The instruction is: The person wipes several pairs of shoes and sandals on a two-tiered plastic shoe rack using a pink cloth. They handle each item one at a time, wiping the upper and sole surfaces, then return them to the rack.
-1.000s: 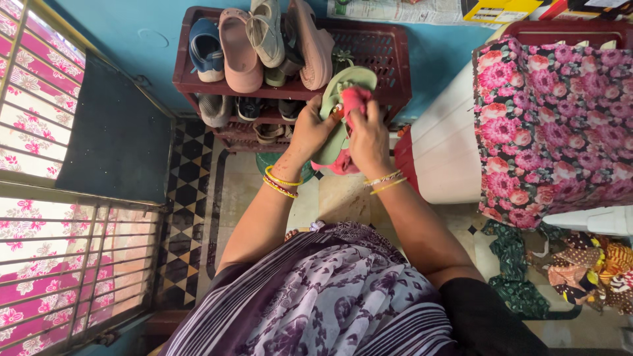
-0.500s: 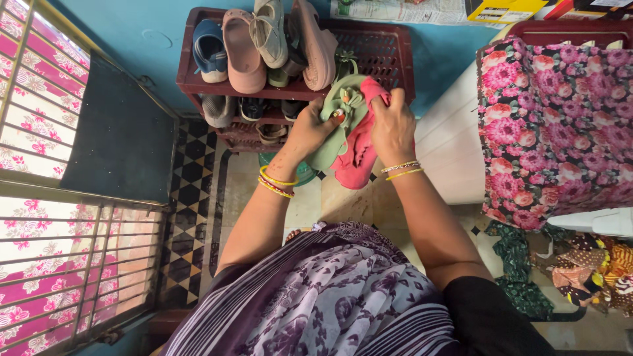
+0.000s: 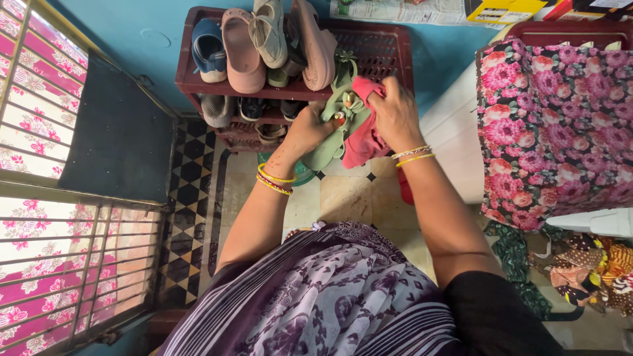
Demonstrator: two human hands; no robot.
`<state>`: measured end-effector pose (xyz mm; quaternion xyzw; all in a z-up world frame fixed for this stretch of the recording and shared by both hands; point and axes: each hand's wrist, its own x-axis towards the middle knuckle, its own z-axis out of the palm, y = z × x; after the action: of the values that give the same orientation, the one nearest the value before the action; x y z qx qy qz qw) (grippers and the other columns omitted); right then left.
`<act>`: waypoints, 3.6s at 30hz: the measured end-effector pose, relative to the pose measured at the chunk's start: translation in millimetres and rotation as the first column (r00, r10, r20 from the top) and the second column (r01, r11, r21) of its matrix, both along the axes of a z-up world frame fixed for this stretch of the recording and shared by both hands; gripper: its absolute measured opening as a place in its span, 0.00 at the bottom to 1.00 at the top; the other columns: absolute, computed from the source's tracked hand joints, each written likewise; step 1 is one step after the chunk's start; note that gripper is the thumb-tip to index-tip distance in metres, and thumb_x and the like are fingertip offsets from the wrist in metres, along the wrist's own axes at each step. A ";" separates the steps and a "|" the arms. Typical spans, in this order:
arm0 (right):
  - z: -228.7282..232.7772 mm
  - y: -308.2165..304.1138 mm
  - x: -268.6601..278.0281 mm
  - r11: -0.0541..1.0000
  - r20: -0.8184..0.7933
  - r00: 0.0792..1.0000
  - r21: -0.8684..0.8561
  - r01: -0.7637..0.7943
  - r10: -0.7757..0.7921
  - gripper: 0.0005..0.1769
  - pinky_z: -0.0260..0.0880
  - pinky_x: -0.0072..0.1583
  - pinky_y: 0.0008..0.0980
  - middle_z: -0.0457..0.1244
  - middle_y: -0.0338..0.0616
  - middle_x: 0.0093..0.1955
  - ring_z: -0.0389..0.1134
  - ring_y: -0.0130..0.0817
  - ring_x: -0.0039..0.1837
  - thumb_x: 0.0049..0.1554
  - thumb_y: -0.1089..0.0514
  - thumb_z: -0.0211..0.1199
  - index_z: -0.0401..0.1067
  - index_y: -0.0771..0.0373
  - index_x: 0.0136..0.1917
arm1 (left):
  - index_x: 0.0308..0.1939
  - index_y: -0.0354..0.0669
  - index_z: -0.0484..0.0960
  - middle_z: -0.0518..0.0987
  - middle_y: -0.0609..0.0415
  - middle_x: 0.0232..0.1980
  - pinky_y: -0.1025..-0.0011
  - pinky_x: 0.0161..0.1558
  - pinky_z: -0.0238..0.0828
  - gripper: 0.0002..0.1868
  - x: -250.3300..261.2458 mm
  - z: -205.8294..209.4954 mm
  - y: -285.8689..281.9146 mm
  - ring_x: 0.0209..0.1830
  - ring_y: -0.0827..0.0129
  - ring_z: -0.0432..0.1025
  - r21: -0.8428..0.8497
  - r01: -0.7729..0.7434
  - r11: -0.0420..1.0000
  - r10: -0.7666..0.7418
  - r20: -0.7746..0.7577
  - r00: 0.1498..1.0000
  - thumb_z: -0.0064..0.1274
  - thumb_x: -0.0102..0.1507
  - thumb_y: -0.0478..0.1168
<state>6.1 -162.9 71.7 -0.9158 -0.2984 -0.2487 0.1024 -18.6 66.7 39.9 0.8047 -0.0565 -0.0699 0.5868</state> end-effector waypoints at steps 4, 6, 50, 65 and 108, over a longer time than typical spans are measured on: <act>-40.0 9.3 -14.6 0.977 -0.048 0.987 0.142 0.156 -0.151 0.12 0.68 0.52 0.52 0.58 0.56 0.55 0.67 0.58 0.50 0.56 0.67 0.60 0.74 0.61 0.54 | 0.51 0.33 0.79 0.83 0.53 0.38 0.72 0.38 0.75 0.17 4.0 -18.2 -6.2 0.34 0.78 0.73 -0.197 -0.039 0.980 0.048 0.041 0.998 0.61 0.64 0.41; -60.4 19.2 -22.0 0.950 -0.090 0.972 0.208 0.232 -0.218 0.11 0.68 0.49 0.53 0.58 0.60 0.56 0.67 0.61 0.49 0.55 0.68 0.60 0.74 0.63 0.52 | 0.50 0.33 0.78 0.83 0.55 0.37 0.73 0.36 0.76 0.16 9.5 -26.7 -10.5 0.33 0.78 0.75 -0.272 -0.090 0.958 0.100 0.025 0.995 0.60 0.64 0.39; -142.4 -48.2 41.7 0.127 -0.576 0.800 0.817 0.562 0.166 0.32 0.62 0.40 0.30 0.61 0.32 0.35 0.60 0.23 0.37 0.69 0.34 0.55 0.71 0.64 0.40 | 0.64 0.35 0.69 0.81 0.49 0.41 0.76 0.25 0.74 0.23 -16.2 -82.0 21.9 0.29 0.69 0.76 -0.524 -0.158 0.837 -0.074 -0.395 0.916 0.53 0.68 0.43; -148.4 39.3 -28.2 0.227 -0.606 0.573 0.770 0.596 0.552 0.24 0.64 0.66 0.33 0.65 0.43 0.65 0.65 0.31 0.65 0.62 0.53 0.62 0.69 0.67 0.67 | 0.67 0.37 0.69 0.78 0.52 0.57 0.71 0.55 0.69 0.24 20.3 -147.6 -53.8 0.54 0.71 0.71 -0.731 -0.252 0.634 -0.057 -0.369 0.928 0.52 0.69 0.41; -107.9 17.4 6.6 0.336 -0.292 0.890 0.926 0.172 0.350 0.18 0.66 0.70 0.36 0.65 0.47 0.65 0.68 0.33 0.65 0.63 0.65 0.50 0.69 0.72 0.65 | 0.68 0.24 0.69 0.77 0.38 0.58 0.64 0.37 0.75 0.22 105.7 -106.2 29.3 0.48 0.55 0.77 -0.943 -0.252 0.220 -0.200 -0.296 0.934 0.46 0.75 0.38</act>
<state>12.6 -145.4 -36.2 -0.7000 -0.1202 -0.1521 0.6873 87.1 96.0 -66.3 0.2331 0.0332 -0.1536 0.9597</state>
